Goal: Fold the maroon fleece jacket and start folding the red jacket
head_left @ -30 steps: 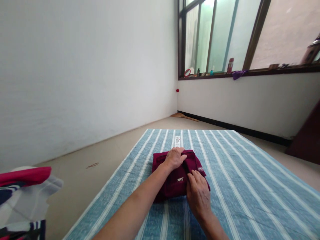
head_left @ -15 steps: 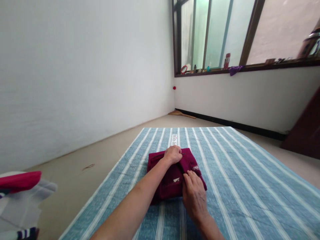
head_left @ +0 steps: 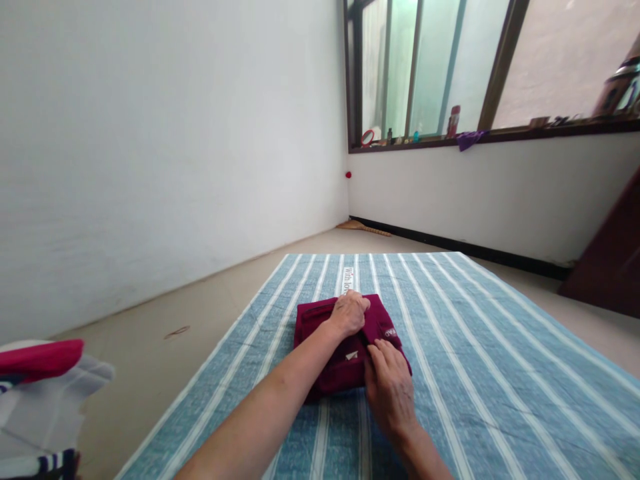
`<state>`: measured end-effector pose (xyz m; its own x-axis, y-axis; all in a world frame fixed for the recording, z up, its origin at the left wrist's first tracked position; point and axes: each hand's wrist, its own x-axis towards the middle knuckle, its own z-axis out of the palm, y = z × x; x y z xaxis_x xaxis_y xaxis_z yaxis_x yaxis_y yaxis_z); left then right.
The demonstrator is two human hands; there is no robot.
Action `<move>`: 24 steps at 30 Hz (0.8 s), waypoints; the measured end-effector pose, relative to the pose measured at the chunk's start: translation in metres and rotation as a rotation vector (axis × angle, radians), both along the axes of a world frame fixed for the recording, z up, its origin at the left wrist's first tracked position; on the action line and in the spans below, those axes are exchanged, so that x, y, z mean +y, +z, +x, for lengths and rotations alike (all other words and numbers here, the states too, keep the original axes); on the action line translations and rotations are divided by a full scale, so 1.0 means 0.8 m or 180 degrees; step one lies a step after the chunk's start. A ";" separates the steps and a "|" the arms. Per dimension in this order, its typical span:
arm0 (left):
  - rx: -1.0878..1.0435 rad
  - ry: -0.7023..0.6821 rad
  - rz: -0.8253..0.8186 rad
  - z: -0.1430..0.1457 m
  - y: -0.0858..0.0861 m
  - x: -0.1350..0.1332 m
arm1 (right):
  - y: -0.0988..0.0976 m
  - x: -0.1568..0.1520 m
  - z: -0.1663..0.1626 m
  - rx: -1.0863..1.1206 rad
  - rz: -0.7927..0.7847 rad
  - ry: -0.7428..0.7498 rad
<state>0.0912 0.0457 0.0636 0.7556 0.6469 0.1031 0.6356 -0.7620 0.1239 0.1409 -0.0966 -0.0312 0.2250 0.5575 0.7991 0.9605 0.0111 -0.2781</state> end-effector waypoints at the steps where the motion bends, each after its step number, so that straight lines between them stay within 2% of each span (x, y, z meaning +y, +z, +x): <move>1: 0.0011 -0.0069 -0.0021 -0.001 0.000 0.001 | 0.002 0.000 0.004 0.0000 0.0091 0.0013; 5: 0.0085 -0.0287 -0.0234 -0.007 0.005 0.010 | 0.006 -0.001 0.017 -0.0006 0.0108 -0.0089; 10: 0.0190 -0.0487 -0.0759 -0.014 0.014 0.035 | -0.011 -0.003 0.019 -0.0027 -0.0400 -0.0241; 15: 0.0317 -0.0623 -0.1108 -0.015 0.014 0.051 | -0.025 -0.006 0.017 -0.0077 -0.0499 -0.0317; 20: 0.0374 -0.0551 -0.0950 -0.017 0.013 0.044 | -0.028 -0.004 0.016 -0.0085 -0.0496 -0.0308; 24: 0.0361 -0.0453 -0.0689 -0.017 0.020 0.036 | -0.017 -0.003 0.013 0.0100 -0.0619 -0.0252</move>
